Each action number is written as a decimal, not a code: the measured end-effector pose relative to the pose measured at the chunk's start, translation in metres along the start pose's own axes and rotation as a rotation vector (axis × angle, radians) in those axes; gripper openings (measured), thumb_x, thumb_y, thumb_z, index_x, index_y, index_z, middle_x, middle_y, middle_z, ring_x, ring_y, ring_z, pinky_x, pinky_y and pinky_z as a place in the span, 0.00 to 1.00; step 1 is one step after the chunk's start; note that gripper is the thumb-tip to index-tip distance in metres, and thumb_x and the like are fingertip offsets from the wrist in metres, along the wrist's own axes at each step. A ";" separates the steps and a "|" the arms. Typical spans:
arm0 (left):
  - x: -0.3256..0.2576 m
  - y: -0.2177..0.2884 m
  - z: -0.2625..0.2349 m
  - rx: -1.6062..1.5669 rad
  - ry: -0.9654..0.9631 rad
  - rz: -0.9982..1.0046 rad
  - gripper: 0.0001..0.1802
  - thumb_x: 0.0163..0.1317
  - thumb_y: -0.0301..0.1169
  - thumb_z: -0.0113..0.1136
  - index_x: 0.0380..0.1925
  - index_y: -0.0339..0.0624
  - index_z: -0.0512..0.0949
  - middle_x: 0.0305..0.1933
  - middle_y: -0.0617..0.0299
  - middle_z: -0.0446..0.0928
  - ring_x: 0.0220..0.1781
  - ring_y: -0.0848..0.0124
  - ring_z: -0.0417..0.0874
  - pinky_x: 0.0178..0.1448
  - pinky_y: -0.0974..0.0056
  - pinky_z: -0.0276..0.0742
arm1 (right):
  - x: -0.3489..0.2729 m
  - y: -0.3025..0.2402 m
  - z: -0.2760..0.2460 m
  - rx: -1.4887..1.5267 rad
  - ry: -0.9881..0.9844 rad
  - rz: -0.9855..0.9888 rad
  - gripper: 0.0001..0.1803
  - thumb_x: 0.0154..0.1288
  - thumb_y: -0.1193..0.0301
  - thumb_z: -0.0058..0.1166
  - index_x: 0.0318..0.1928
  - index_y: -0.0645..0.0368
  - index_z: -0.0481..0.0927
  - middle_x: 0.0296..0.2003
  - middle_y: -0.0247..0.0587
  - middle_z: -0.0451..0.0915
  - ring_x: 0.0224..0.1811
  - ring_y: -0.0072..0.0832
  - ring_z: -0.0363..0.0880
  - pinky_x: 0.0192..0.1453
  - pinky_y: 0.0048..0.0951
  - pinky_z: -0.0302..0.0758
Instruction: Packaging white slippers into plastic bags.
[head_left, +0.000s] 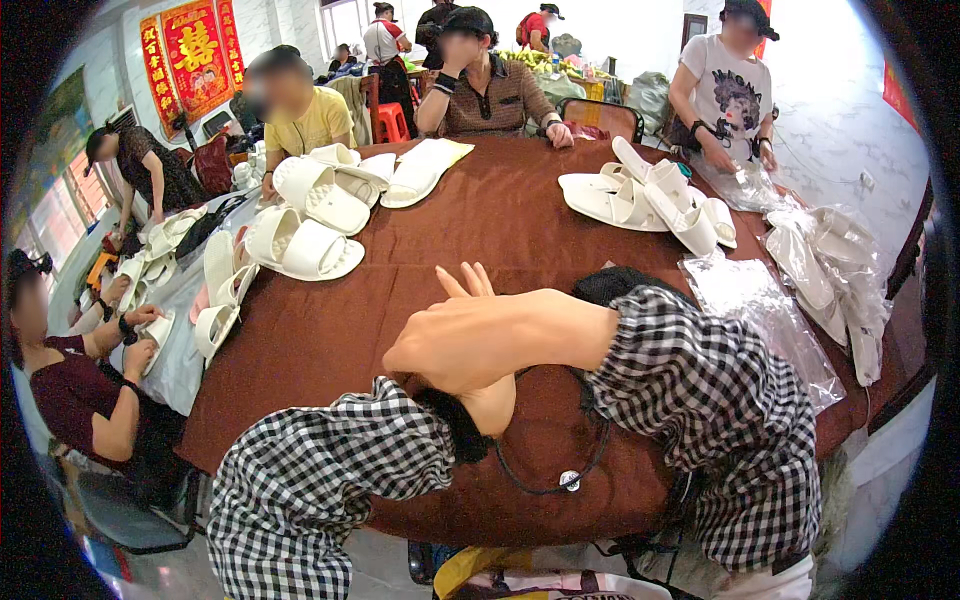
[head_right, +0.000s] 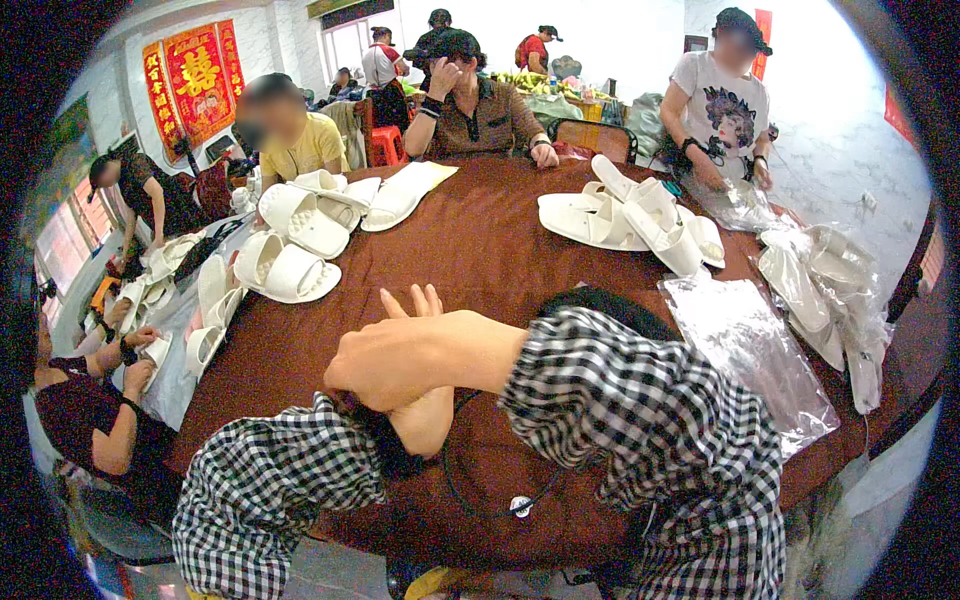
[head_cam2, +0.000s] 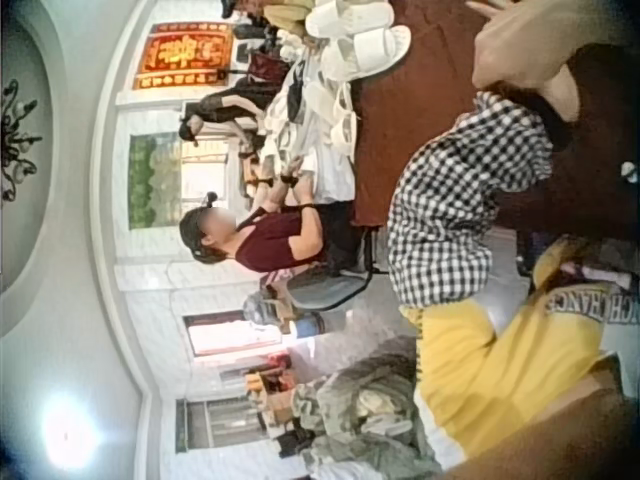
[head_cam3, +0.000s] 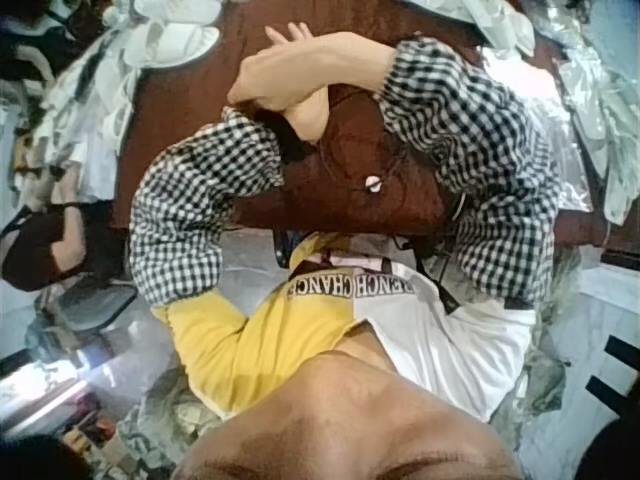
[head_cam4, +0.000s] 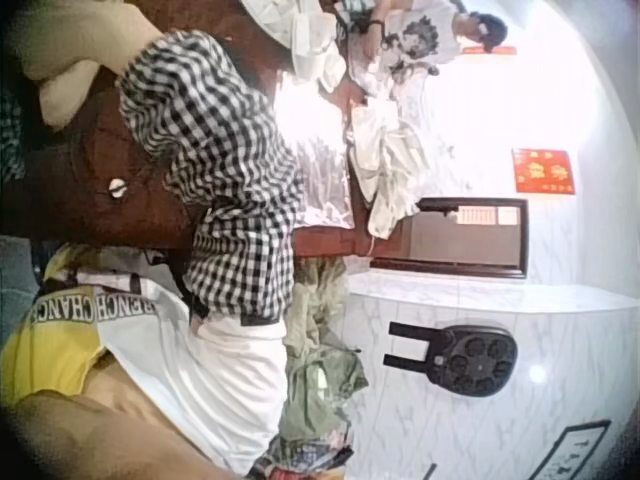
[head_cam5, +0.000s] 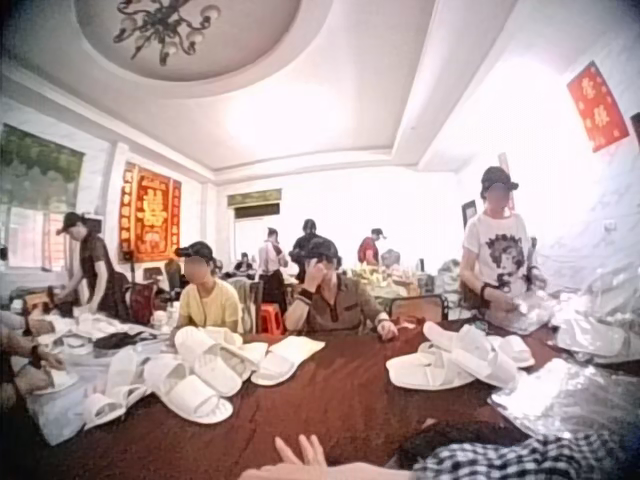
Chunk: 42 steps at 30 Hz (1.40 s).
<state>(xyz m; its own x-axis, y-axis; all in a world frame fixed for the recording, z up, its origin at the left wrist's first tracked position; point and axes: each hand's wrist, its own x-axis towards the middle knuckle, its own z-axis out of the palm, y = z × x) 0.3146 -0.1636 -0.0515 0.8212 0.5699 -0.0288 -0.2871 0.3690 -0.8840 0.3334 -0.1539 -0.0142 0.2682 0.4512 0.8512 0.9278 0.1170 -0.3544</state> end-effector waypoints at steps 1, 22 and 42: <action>-0.001 0.000 -0.003 -0.137 0.051 -0.002 0.29 0.62 0.40 0.53 0.62 0.43 0.64 0.63 0.52 0.65 0.62 0.55 0.63 0.62 0.49 0.61 | -0.004 0.001 0.000 -0.003 -0.049 0.050 0.15 0.47 0.58 0.62 0.36 0.49 0.86 0.62 0.47 0.75 0.71 0.58 0.59 0.73 0.59 0.55; -0.042 -0.170 0.131 -2.856 1.215 0.271 0.10 0.53 0.16 0.47 0.32 0.37 0.75 0.33 0.58 0.79 0.35 0.68 0.81 0.39 0.66 0.77 | 0.063 -0.003 -0.065 1.004 -1.481 0.489 0.16 0.73 0.62 0.51 0.53 0.59 0.77 0.37 0.33 0.77 0.39 0.20 0.73 0.44 0.26 0.70; 0.077 -0.089 0.168 -2.054 0.074 -0.347 0.10 0.60 0.26 0.56 0.39 0.38 0.82 0.44 0.47 0.83 0.48 0.52 0.85 0.47 0.50 0.81 | 0.063 -0.036 -0.070 0.332 -0.397 -0.008 0.25 0.51 0.70 0.69 0.45 0.63 0.69 0.46 0.51 0.70 0.47 0.43 0.72 0.49 0.40 0.72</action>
<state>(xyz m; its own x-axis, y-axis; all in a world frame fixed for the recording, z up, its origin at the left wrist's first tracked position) 0.3207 -0.0290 0.1031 0.7371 0.6293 0.2464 0.6441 -0.7645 0.0254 0.3350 -0.1910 0.0794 0.0827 0.7424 0.6648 0.7795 0.3675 -0.5073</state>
